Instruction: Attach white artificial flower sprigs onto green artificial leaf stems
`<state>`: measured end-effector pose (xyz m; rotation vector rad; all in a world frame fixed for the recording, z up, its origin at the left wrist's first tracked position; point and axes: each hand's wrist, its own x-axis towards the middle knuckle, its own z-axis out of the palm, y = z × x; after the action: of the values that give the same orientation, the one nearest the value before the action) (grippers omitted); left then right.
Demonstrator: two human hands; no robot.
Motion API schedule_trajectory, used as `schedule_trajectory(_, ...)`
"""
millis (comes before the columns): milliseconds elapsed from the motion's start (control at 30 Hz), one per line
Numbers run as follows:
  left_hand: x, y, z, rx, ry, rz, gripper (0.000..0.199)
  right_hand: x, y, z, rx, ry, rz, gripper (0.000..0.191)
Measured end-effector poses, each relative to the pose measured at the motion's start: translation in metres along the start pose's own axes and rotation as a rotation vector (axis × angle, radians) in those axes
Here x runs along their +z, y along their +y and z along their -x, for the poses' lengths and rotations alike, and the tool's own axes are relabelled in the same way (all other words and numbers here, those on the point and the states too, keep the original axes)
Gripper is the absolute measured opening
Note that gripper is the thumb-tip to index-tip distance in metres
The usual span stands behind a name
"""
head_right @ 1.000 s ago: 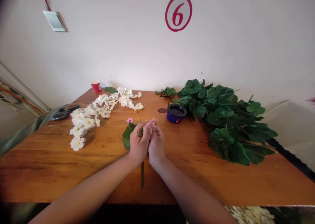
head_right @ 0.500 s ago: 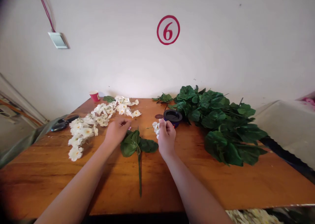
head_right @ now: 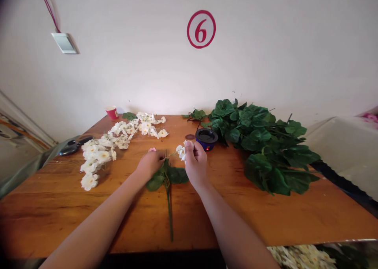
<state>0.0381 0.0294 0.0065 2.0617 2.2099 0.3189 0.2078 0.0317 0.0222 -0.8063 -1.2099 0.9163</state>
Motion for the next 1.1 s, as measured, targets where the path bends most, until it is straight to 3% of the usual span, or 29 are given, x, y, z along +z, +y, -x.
schedule_trajectory(133,-0.013,-0.003,0.001,0.02,0.066,-0.012,0.035,-0.003,0.001,-0.004,0.006,0.016,-0.017,0.046)
schedule_trajectory(200,-0.021,-0.005,0.005,0.057,0.163,-0.054,0.034,-0.004,0.0,-0.006,0.006,0.021,-0.022,0.046)
schedule_trajectory(300,-0.029,-0.004,0.01,0.22,0.327,-0.133,0.029,-0.005,-0.002,-0.009,-0.009,0.036,-0.015,0.046)
schedule_trajectory(433,-0.019,0.002,0.014,0.43,0.331,-0.168,0.027,-0.012,-0.006,-0.013,-0.109,0.085,0.073,0.044)
schedule_trajectory(633,0.013,0.004,0.012,0.481,0.248,-0.103,0.029,-0.036,-0.018,-0.037,-0.347,0.051,0.658,0.042)
schedule_trajectory(867,0.021,-0.004,0.006,0.447,0.221,-0.001,0.032,-0.051,-0.025,-0.117,-0.223,-0.166,1.504,0.035)
schedule_trajectory(1100,0.027,-0.005,0.003,0.472,0.245,-0.024,0.032,-0.051,-0.005,-0.156,-0.137,-0.312,1.663,0.035)
